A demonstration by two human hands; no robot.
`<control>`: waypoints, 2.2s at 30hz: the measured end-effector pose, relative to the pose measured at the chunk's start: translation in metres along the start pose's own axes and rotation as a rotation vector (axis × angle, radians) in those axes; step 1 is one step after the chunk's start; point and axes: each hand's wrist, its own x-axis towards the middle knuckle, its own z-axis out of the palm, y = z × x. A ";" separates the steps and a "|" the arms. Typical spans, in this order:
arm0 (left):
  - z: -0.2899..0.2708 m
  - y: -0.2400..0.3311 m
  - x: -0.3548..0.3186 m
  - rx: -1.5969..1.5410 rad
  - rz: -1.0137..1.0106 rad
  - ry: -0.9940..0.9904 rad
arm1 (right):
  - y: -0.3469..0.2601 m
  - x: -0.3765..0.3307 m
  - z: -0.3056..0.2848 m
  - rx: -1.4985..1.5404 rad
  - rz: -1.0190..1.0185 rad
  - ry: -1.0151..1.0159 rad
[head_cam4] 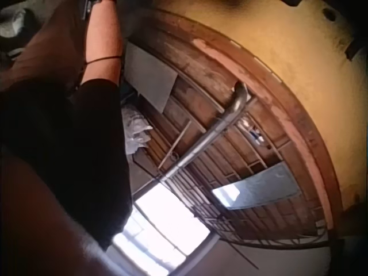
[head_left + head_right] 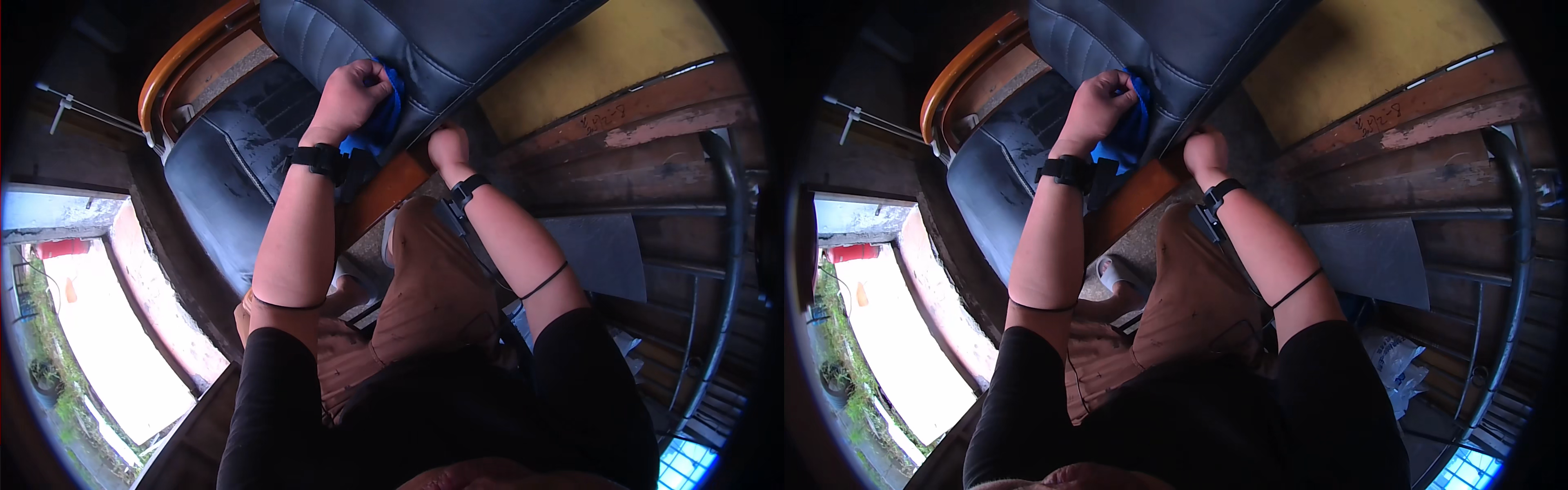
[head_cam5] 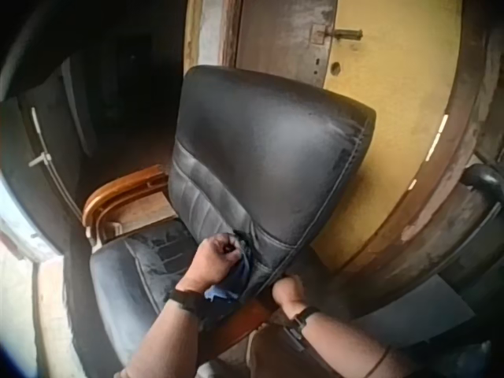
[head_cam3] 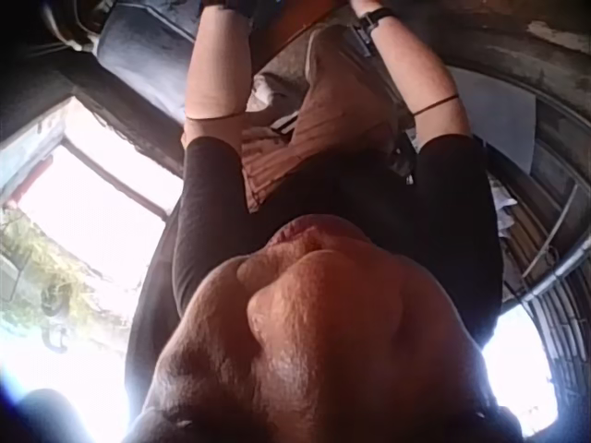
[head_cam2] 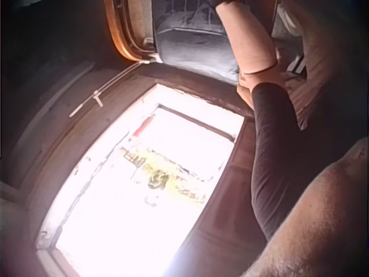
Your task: Wiping down a leather armchair with a blue cloth to clean its surfaces and crevices.
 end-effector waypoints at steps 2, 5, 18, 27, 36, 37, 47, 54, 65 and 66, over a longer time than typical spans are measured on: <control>0.003 0.010 -0.001 -0.046 -0.001 -0.052 | 0.007 0.004 0.000 0.005 0.003 0.006; 0.004 0.018 -0.006 -0.058 0.042 -0.143 | 0.006 0.003 0.001 -0.006 -0.007 -0.022; 0.006 0.014 -0.007 0.147 0.020 0.029 | 0.004 0.002 0.002 0.019 0.017 0.000; 0.007 0.020 -0.006 -0.006 0.020 -0.131 | 0.008 0.006 0.002 0.058 0.015 -0.017; 0.003 0.011 -0.005 0.129 0.016 0.025 | 0.004 0.003 0.002 0.034 0.033 -0.034; 0.003 0.013 -0.005 0.128 0.016 0.024 | 0.005 0.004 0.001 0.021 0.025 -0.030; 0.006 0.012 -0.006 0.139 -0.048 0.028 | 0.003 0.003 0.001 0.003 -0.010 -0.012; 0.010 0.022 -0.009 0.186 -0.052 0.003 | 0.004 0.002 0.002 0.039 -0.013 -0.019; 0.011 0.035 -0.013 0.023 0.017 -0.131 | 0.001 -0.002 -0.001 0.001 -0.043 -0.018; 0.012 0.036 -0.013 0.046 0.003 -0.101 | 0.003 0.001 0.000 -0.007 -0.048 -0.010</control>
